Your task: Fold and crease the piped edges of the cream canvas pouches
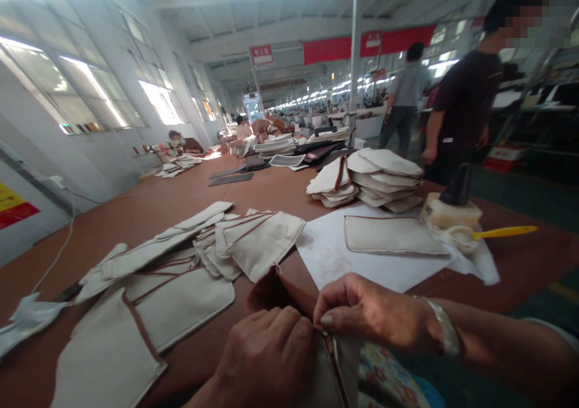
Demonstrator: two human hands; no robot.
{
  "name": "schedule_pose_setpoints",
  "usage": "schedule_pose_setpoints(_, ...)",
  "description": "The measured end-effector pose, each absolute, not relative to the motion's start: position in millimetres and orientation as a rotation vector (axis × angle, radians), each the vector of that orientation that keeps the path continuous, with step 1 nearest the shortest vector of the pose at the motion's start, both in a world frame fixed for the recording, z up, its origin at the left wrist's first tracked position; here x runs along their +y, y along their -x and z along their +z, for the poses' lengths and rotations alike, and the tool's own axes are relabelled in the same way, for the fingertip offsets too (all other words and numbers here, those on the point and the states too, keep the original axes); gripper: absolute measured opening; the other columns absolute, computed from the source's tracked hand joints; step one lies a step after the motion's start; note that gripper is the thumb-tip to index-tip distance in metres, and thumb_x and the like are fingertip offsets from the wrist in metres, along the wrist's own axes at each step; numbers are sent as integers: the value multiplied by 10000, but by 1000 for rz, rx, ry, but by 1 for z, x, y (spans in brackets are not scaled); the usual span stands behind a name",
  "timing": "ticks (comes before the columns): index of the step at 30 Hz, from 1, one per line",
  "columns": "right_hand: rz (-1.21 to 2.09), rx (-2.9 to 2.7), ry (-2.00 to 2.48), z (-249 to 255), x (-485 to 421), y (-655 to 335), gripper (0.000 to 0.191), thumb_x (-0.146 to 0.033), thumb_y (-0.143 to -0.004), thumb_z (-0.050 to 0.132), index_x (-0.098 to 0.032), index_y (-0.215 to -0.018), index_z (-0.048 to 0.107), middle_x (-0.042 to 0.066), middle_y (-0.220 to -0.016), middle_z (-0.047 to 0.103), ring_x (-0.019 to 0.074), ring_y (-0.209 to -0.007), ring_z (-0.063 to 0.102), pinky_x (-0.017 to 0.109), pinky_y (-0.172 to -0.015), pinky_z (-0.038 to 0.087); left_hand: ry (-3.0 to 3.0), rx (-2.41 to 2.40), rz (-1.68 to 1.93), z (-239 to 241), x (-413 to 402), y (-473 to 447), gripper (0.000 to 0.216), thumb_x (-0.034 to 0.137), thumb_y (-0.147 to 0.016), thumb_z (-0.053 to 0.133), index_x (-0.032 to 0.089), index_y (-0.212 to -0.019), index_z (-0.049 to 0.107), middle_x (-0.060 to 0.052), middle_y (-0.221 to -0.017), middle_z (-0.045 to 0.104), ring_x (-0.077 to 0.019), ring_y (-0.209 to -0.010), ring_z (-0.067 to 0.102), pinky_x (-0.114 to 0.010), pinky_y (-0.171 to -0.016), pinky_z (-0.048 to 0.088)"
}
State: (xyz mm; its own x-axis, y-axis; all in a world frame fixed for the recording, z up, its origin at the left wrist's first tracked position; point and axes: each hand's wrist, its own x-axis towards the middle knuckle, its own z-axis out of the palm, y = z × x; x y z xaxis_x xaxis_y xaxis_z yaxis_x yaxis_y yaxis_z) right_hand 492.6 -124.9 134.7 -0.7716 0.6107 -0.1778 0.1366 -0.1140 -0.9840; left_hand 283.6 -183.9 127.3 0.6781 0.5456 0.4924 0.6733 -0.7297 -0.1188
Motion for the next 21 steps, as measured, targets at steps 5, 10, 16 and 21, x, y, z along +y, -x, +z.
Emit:
schedule_pose_setpoints(5,1881,-1905,812,133,-122,-496,448,-502,-797,704,-69,-909,714,47,-769,644,115,-672,514,218,-611,386,2427,-862,-703,115,-183,-282,131,67,-843,497,133,-917,583,-37,-666,602,-188,-541,570,-308,-525,427)
schedule_pose_setpoints(10,1757,-2069,842,133,-117,-503,280,-344,-843,663,-86,-943,711,36,-787,651,113,-677,501,201,-589,376,2592,-960,-837,119,-179,-279,121,65,-880,497,164,-906,563,-22,-690,601,-162,-585,590,-256,-548,474)
schedule_pose_setpoints(16,1867,-1943,823,129,-116,-500,298,-369,-822,663,-81,-886,700,37,-753,623,108,-649,476,214,-587,354,2613,-680,-767,128,-175,-273,197,98,-893,565,81,-1082,617,-100,-872,714,-180,-647,641,-286,-584,519)
schedule_pose_setpoints(21,1987,-1747,810,128,-118,-496,335,-394,-787,701,-69,-870,699,47,-760,622,109,-658,488,228,-622,354,2525,-702,-732,122,-175,-274,145,91,-881,580,78,-1014,634,-89,-811,710,-191,-623,636,-312,-579,519)
